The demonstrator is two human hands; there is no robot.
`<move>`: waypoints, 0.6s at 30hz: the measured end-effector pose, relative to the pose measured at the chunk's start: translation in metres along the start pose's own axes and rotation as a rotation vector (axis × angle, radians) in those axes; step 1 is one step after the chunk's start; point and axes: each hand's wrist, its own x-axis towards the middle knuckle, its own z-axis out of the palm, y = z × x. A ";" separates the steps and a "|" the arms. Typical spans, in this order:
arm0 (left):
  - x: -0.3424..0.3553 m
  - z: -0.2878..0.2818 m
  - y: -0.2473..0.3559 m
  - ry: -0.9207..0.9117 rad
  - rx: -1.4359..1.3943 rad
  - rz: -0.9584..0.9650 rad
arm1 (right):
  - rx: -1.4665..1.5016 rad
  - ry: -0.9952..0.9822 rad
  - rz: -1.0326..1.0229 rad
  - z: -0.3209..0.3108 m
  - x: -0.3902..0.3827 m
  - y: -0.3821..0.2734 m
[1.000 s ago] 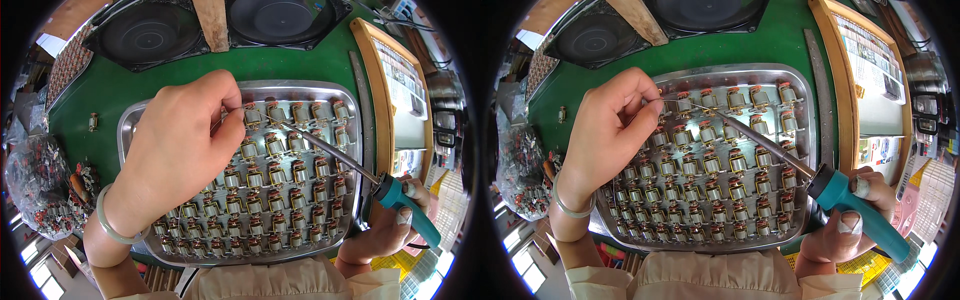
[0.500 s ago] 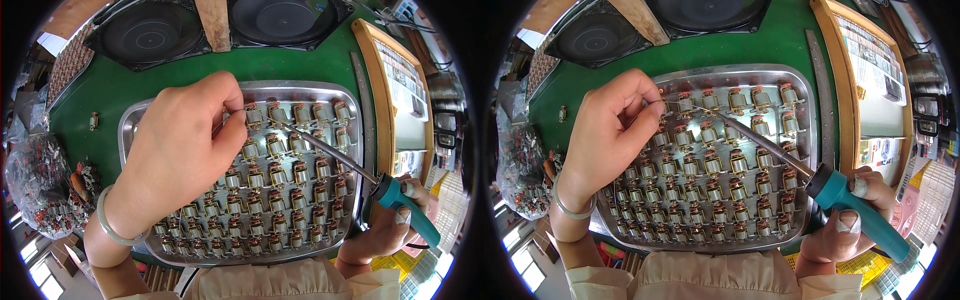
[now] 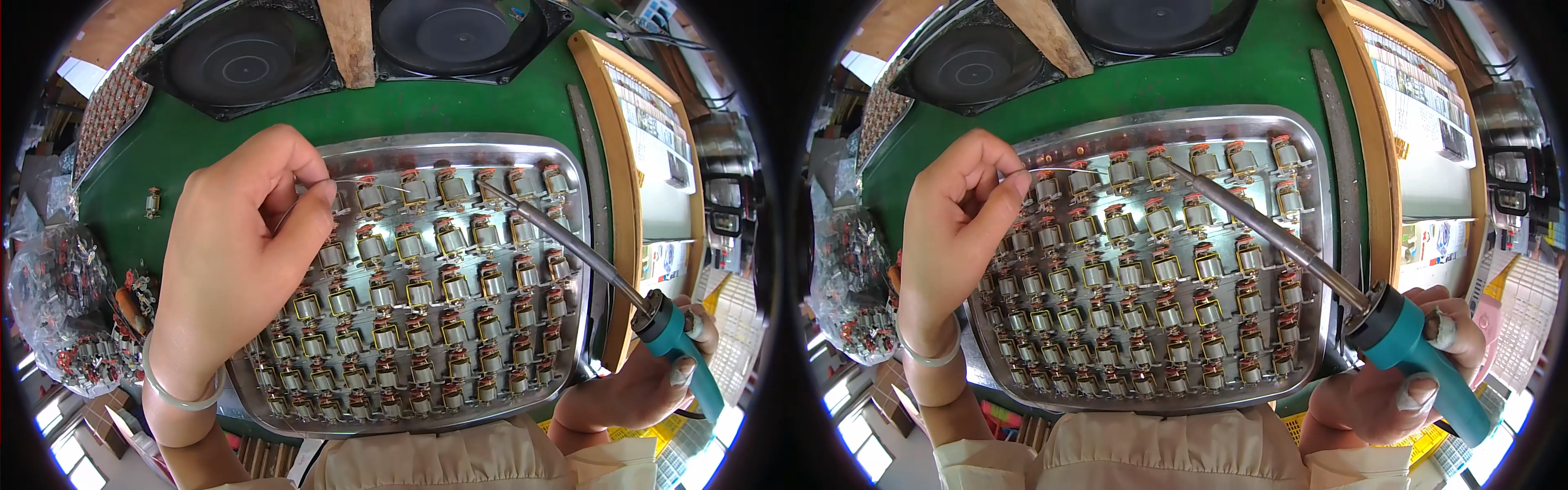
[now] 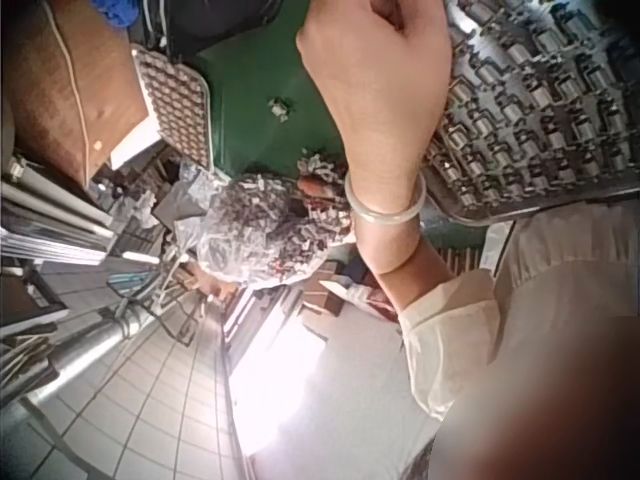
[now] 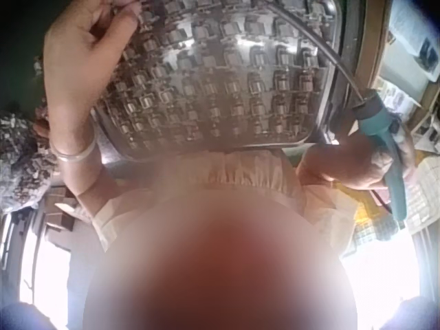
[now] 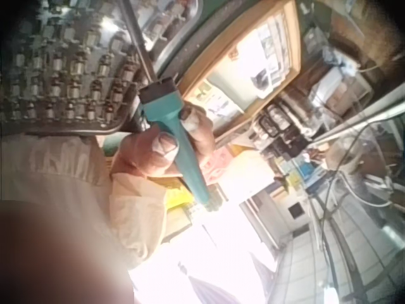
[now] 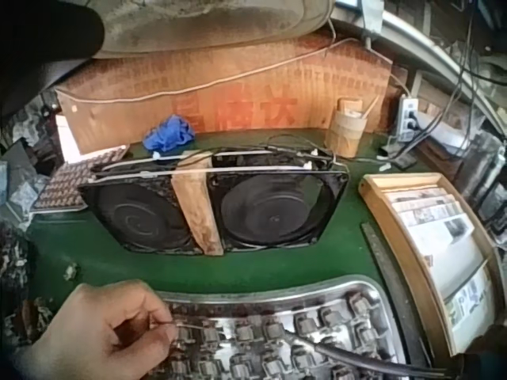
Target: Soldering wires onto small electric motors or electronic components arranged in a metal tray.
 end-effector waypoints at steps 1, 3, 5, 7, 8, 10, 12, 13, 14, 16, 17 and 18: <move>-0.001 0.000 0.000 0.002 0.007 0.011 | -0.131 0.112 0.006 0.008 0.000 -0.001; 0.001 0.002 -0.001 -0.001 0.009 0.027 | -0.270 0.227 0.012 0.019 0.001 -0.002; 0.001 0.003 -0.003 -0.007 0.020 0.022 | -0.290 0.174 0.042 0.026 0.002 -0.002; 0.000 0.002 -0.005 -0.006 0.028 0.034 | -0.287 0.171 0.062 0.035 0.004 0.000; 0.001 0.003 -0.006 -0.008 0.031 0.049 | -0.291 0.170 0.081 0.038 0.005 0.001; 0.002 0.005 -0.008 -0.005 0.019 0.066 | -0.309 0.171 0.077 0.038 0.005 0.004; 0.002 0.005 -0.008 0.004 0.011 0.078 | -0.241 0.149 0.077 0.036 0.005 0.007; 0.001 0.005 -0.008 0.005 -0.002 0.082 | -0.236 0.143 0.077 0.036 0.005 0.008; 0.002 0.006 -0.008 0.005 -0.017 0.089 | -0.228 0.130 0.077 0.036 0.004 0.009; 0.002 0.006 -0.009 0.003 -0.007 0.095 | -0.217 0.114 0.077 0.035 0.004 0.010; 0.002 0.008 -0.011 -0.002 0.005 0.101 | -0.205 0.100 0.079 0.036 0.004 0.012; 0.002 0.009 -0.013 0.000 0.009 0.094 | -0.193 0.087 0.082 0.037 0.003 0.015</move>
